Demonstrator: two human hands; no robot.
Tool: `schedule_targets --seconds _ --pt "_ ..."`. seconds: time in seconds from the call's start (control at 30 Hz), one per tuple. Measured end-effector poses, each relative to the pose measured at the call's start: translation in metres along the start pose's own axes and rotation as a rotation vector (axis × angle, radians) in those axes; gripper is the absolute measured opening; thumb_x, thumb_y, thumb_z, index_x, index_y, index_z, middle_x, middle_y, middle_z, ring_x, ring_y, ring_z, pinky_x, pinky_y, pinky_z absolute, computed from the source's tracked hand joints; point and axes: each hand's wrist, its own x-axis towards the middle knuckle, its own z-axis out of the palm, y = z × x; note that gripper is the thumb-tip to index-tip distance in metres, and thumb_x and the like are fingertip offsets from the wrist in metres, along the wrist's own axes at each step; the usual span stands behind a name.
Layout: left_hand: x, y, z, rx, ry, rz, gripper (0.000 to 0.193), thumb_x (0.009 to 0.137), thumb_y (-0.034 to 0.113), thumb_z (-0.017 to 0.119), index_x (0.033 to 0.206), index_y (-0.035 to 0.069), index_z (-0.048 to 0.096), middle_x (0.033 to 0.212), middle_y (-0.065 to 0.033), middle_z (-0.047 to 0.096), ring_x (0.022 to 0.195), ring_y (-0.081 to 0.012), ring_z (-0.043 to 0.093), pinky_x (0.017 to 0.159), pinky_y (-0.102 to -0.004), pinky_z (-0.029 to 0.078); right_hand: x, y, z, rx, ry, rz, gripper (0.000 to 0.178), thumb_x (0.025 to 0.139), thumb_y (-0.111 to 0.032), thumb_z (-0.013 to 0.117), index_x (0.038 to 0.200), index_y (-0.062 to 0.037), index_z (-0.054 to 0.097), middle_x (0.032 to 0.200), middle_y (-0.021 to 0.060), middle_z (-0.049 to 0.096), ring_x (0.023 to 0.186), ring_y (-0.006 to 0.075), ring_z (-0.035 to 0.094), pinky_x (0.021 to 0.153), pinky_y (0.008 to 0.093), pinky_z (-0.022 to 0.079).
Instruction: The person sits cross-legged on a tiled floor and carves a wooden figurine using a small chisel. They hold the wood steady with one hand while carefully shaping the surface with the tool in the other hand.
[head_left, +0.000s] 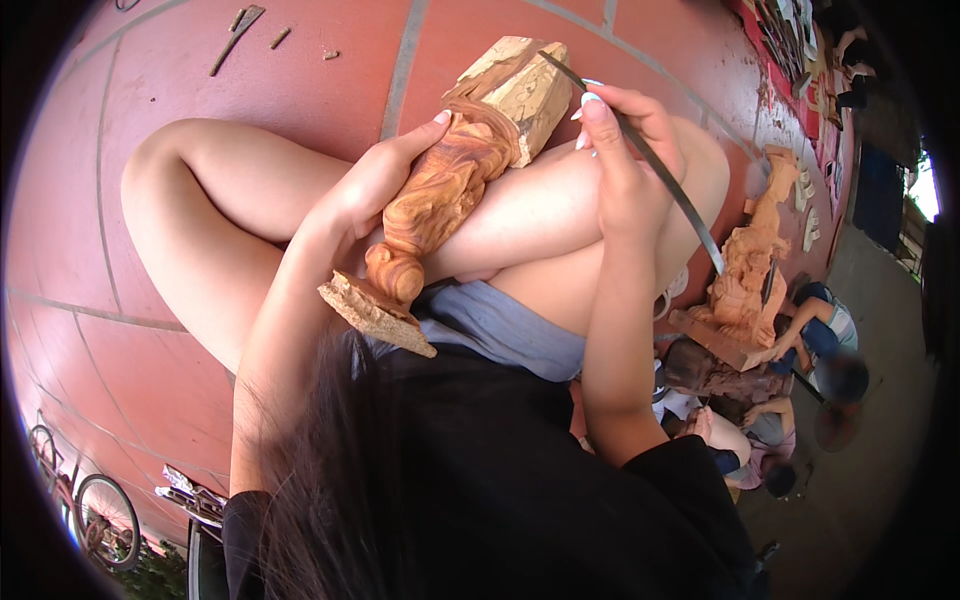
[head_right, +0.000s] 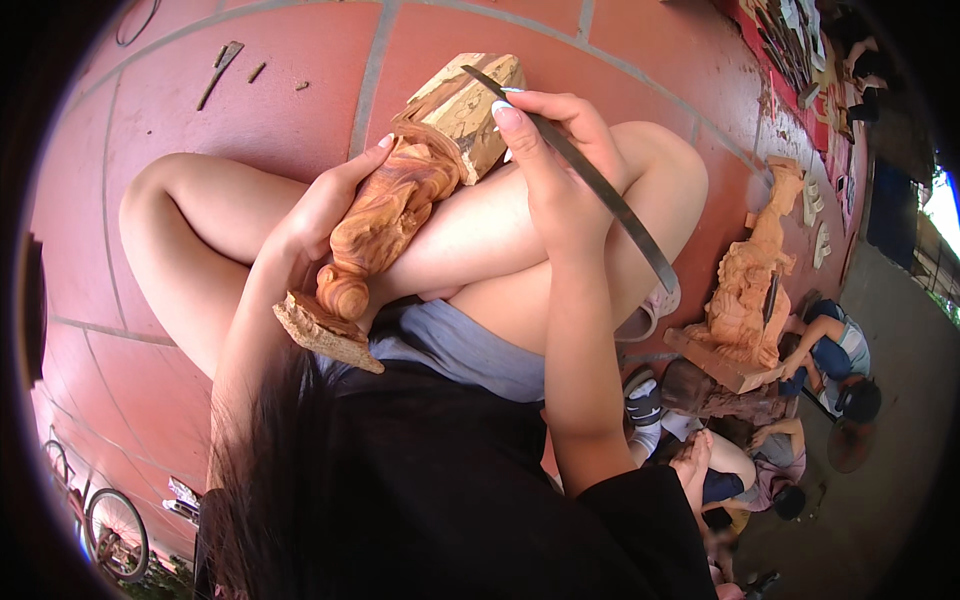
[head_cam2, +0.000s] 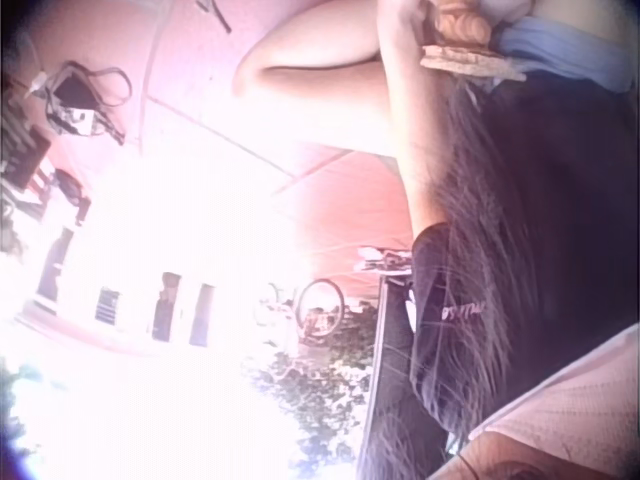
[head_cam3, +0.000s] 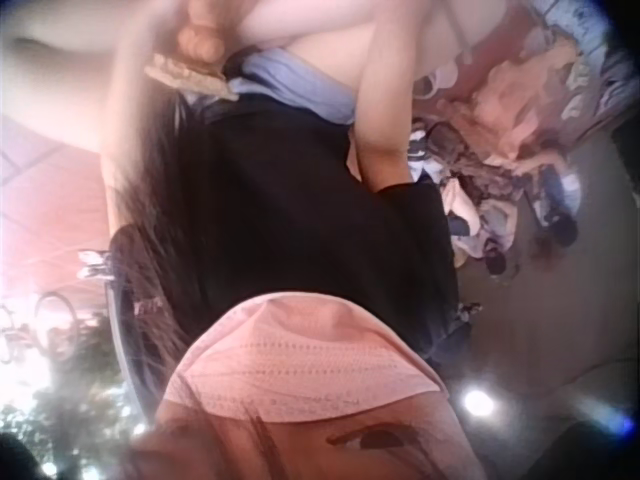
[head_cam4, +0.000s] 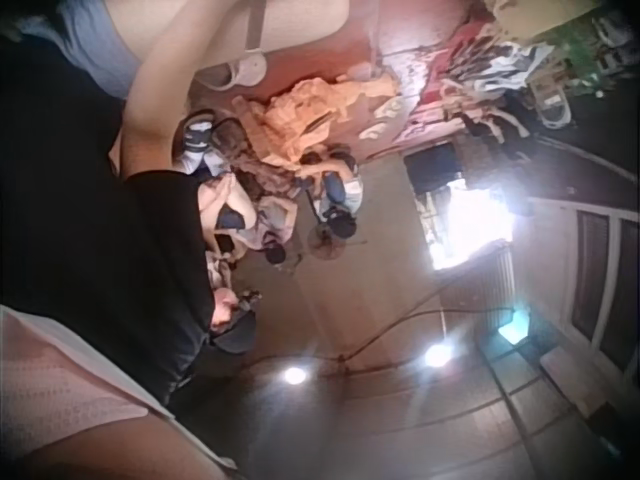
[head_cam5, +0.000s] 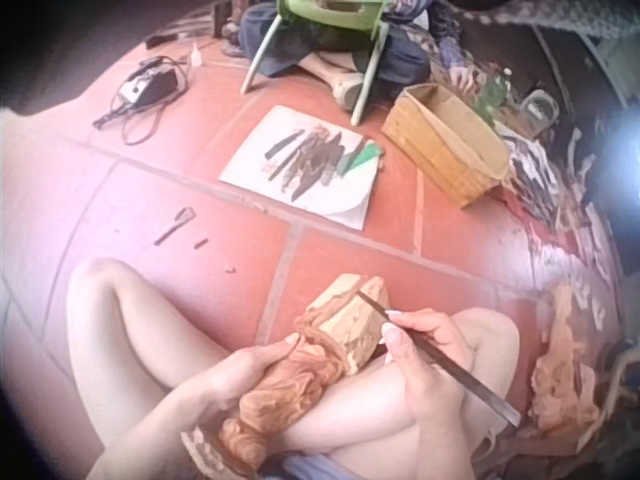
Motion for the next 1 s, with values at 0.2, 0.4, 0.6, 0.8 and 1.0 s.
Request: schedule_targets --seconds 0.2,0.4,0.6,0.8,1.0 --pt "-0.014 0.007 0.002 0.101 -0.003 0.066 0.056 0.099 0.036 0.056 0.135 -0.006 0.047 0.125 -0.0184 0.061 0.113 -0.0232 0.062 0.099 -0.0343 0.050 0.004 0.004 -0.001 -0.027 0.046 -0.033 0.020 0.091 -0.010 0.070 0.104 0.0034 0.065 0.087 0.0063 0.068 0.075 0.0072 0.060 0.067 0.0194 0.049" --pt "-0.036 0.011 -0.001 0.403 0.111 0.356 0.086 0.084 0.020 0.077 0.146 -0.012 0.028 0.129 -0.0187 0.058 0.117 -0.0195 0.058 0.099 -0.0302 0.046 0.004 0.002 0.006 0.000 0.005 -0.023 0.020 0.091 -0.010 0.070 0.106 0.0037 0.065 0.091 0.0091 0.070 0.078 0.0095 0.063 0.069 0.0208 0.051" --pt "-0.045 0.010 0.002 0.548 0.126 0.411 0.087 0.081 0.006 0.074 0.149 -0.011 0.023 0.135 -0.0200 0.054 0.123 -0.0215 0.054 0.105 -0.0302 0.041 0.002 0.003 0.005 -0.009 -0.038 -0.025 0.020 0.091 -0.007 0.070 0.107 0.0035 0.065 0.094 0.0074 0.070 0.081 0.0077 0.063 0.070 0.0196 0.050" --pt "-0.061 0.015 -0.009 0.449 0.018 0.272 0.085 0.080 -0.001 0.067 0.152 -0.007 0.022 0.147 -0.0208 0.041 0.136 -0.0236 0.041 0.113 -0.0318 0.030 0.002 0.003 0.006 -0.023 -0.068 -0.015 0.018 0.090 -0.004 0.070 0.107 0.0029 0.065 0.092 0.0043 0.068 0.079 0.0046 0.059 0.069 0.0171 0.046" --pt "-0.059 0.018 -0.022 0.456 -0.346 0.301 0.084 0.082 -0.003 0.067 0.152 -0.008 0.019 0.152 -0.0203 0.035 0.140 -0.0251 0.036 0.114 -0.0333 0.030 0.002 0.002 0.008 -0.032 -0.079 -0.040 0.018 0.090 -0.003 0.070 0.106 0.0027 0.066 0.090 0.0022 0.067 0.077 0.0027 0.057 0.066 0.0153 0.043"
